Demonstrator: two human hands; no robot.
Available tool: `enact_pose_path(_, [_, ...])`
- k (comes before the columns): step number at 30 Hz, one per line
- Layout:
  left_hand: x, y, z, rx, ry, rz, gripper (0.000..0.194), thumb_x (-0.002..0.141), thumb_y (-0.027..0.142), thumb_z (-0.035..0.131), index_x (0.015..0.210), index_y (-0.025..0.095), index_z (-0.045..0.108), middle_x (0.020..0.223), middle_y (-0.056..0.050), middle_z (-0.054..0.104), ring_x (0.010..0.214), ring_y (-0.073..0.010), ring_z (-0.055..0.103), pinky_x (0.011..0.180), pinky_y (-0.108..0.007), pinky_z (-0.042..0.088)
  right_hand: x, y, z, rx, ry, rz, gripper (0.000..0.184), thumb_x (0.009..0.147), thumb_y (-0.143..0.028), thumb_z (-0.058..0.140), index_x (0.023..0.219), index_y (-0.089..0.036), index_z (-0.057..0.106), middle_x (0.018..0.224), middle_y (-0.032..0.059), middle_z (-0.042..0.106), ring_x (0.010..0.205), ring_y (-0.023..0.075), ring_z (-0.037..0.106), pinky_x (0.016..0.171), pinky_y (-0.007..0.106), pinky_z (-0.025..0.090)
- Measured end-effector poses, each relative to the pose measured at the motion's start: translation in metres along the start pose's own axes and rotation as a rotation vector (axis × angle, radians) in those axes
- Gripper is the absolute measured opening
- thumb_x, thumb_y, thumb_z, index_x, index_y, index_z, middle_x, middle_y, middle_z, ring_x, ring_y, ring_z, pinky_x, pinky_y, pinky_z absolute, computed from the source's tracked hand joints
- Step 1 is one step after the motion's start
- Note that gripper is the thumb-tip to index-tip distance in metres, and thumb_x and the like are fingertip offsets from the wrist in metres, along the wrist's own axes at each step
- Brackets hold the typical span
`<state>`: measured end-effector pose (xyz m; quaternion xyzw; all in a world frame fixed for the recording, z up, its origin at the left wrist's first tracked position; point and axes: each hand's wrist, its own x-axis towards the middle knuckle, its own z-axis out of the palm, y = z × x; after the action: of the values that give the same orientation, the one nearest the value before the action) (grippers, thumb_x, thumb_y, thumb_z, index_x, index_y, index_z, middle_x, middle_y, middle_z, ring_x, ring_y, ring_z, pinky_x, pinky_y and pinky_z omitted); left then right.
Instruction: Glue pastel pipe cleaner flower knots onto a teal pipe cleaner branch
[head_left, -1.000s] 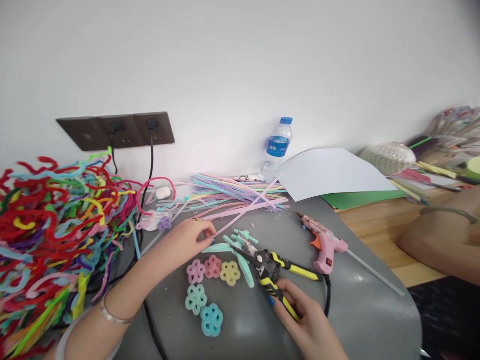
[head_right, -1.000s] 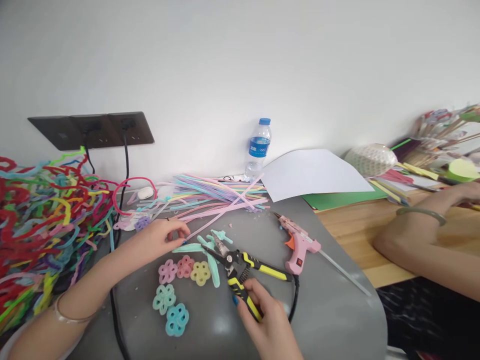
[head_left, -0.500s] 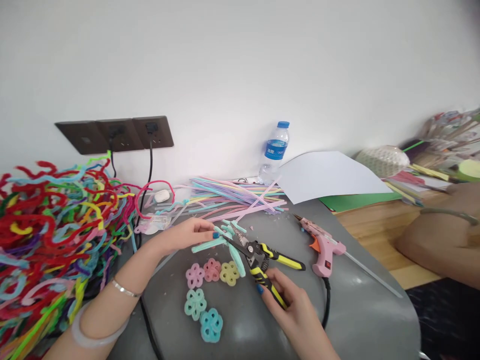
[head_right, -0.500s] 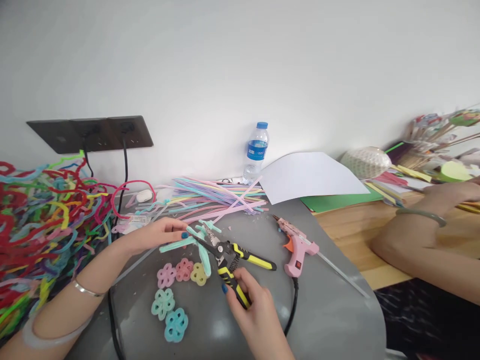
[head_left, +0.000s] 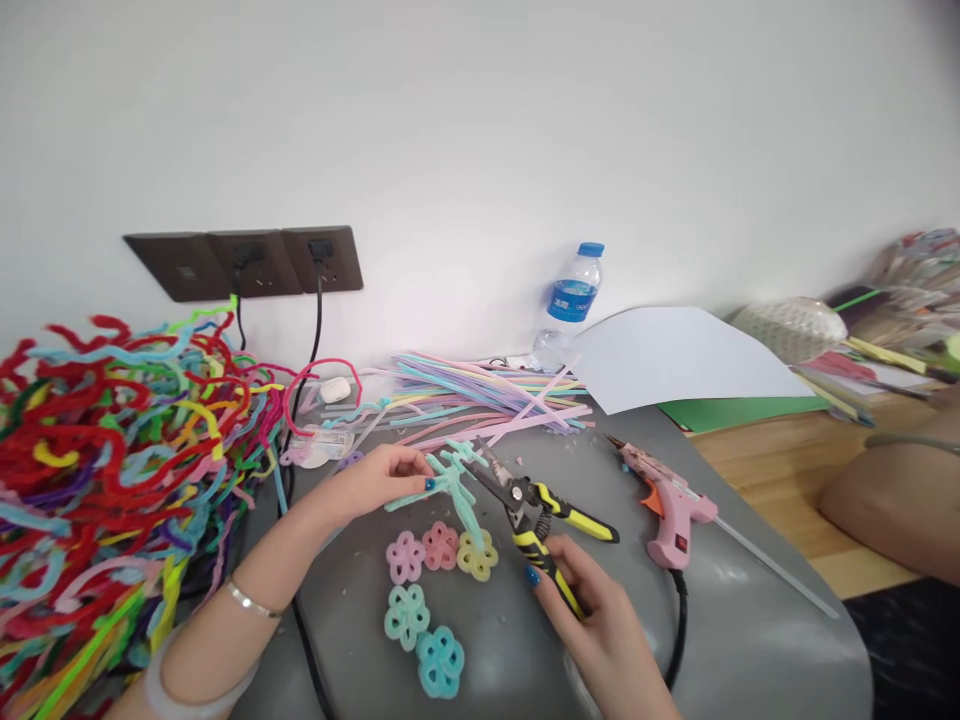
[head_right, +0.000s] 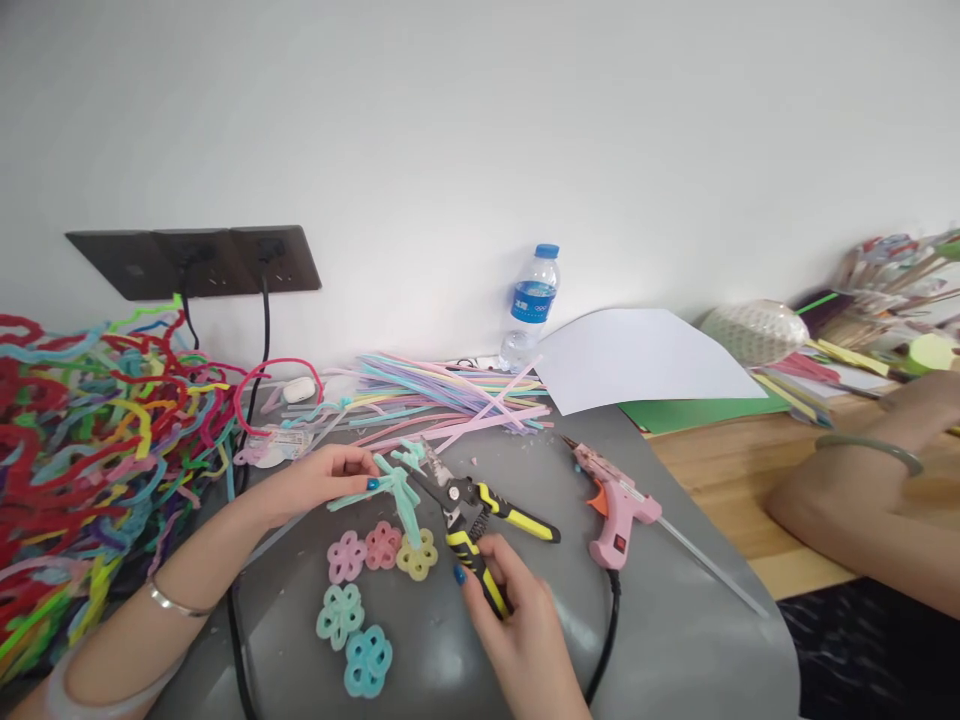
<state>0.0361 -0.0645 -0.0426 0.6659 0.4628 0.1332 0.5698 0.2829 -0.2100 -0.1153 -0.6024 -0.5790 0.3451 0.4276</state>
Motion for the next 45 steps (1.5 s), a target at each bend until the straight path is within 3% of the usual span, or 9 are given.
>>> enact_pose_path(7, [-0.013,-0.012,-0.009,-0.048,0.046,-0.086,0.031,0.075,0.042,0.066,0.091,0.019,0.054,0.063,0.007,0.051,0.052,-0.0098,0.042,0.049,-0.022,0.032,0.011,-0.013,-0.004,0.149,0.088,0.103,0.041,0.092,-0.059,0.056,0.089,-0.019,0.062,0.061,-0.0052,0.036,0.053,0.0123,0.034,0.047,0.022,0.030])
enact_pose_path(10, [-0.015,-0.020,-0.011,-0.075,0.049,-0.131,0.037,0.077,0.048,0.065,0.095,0.021,0.047,0.059,0.009,0.051,0.047,-0.0103,0.046,0.045,-0.021,0.035,0.022,-0.023,-0.005,0.217,0.088,0.089,0.043,0.092,-0.061,0.057,0.091,-0.018,0.063,0.060,-0.0049,0.039,0.050,0.0113,0.033,0.044,0.022,0.027])
enact_pose_path(15, [-0.007,-0.030,-0.004,0.005,0.111,-0.080,0.044,0.082,0.060,0.056,0.098,0.019,0.054,0.064,0.003,0.061,0.041,-0.0098,0.047,0.039,-0.020,0.032,0.048,-0.047,-0.010,0.207,0.109,0.013,0.038,0.091,-0.054,0.060,0.097,-0.017,0.065,0.058,-0.0051,0.041,0.048,0.0111,0.034,0.042,0.022,0.027])
enact_pose_path(19, [0.000,-0.031,0.005,0.086,0.187,0.009,0.033,0.087,0.052,0.052,0.088,0.019,0.058,0.049,0.007,0.048,0.039,-0.0101,0.043,0.042,-0.021,0.034,0.073,-0.066,-0.012,0.044,0.137,-0.113,0.020,0.091,-0.040,0.060,0.093,-0.020,0.065,0.063,-0.0023,0.049,0.056,0.0141,0.046,0.050,0.023,0.035])
enact_pose_path(24, [-0.005,-0.026,0.001,-0.009,0.184,0.125,0.021,0.082,0.039,0.062,0.080,0.018,0.060,0.065,0.002,0.058,0.050,-0.0110,0.052,0.046,-0.020,0.038,0.119,-0.073,-0.005,-0.306,0.138,-0.269,0.019,0.089,-0.034,0.059,0.099,-0.021,0.067,0.077,0.0037,0.068,0.062,0.0189,0.057,0.059,0.027,0.042])
enact_pose_path(27, [-0.014,-0.023,-0.010,-0.078,0.200,0.205,0.017,0.080,0.034,0.066,0.080,0.018,0.063,0.068,0.002,0.060,0.054,-0.0110,0.054,0.050,-0.020,0.041,0.146,-0.068,0.004,-0.499,0.123,-0.233,0.020,0.089,-0.027,0.059,0.105,-0.020,0.069,0.086,0.0077,0.074,0.073,0.0247,0.066,0.065,0.030,0.044])
enact_pose_path(31, [-0.016,-0.027,-0.019,-0.059,0.367,0.335,0.014,0.076,0.031,0.068,0.074,0.017,0.064,0.070,0.000,0.063,0.062,-0.0125,0.058,0.058,-0.022,0.046,0.166,-0.055,0.017,-0.614,0.062,-0.173,0.021,0.088,-0.020,0.062,0.107,-0.019,0.071,0.091,0.0104,0.077,0.084,0.0286,0.069,0.068,0.031,0.046])
enact_pose_path(39, [0.000,-0.050,-0.008,0.021,0.440,0.311,0.018,0.076,0.035,0.062,0.074,0.018,0.065,0.075,-0.004,0.070,0.070,-0.0188,0.065,0.065,-0.027,0.050,0.157,-0.042,0.033,-0.649,-0.032,-0.147,0.017,0.088,-0.018,0.059,0.098,-0.021,0.071,0.097,0.0144,0.076,0.089,0.0300,0.070,0.072,0.035,0.050])
enact_pose_path(45, [-0.003,-0.049,0.000,0.169,0.477,0.289,0.007,0.078,0.025,0.063,0.074,0.020,0.066,0.067,0.002,0.065,0.060,-0.0148,0.055,0.059,-0.025,0.039,0.115,-0.064,0.000,-0.604,0.026,-0.177,0.026,0.088,-0.029,0.051,0.109,-0.022,0.065,0.102,0.0114,0.071,0.097,0.0292,0.067,0.080,0.039,0.052])
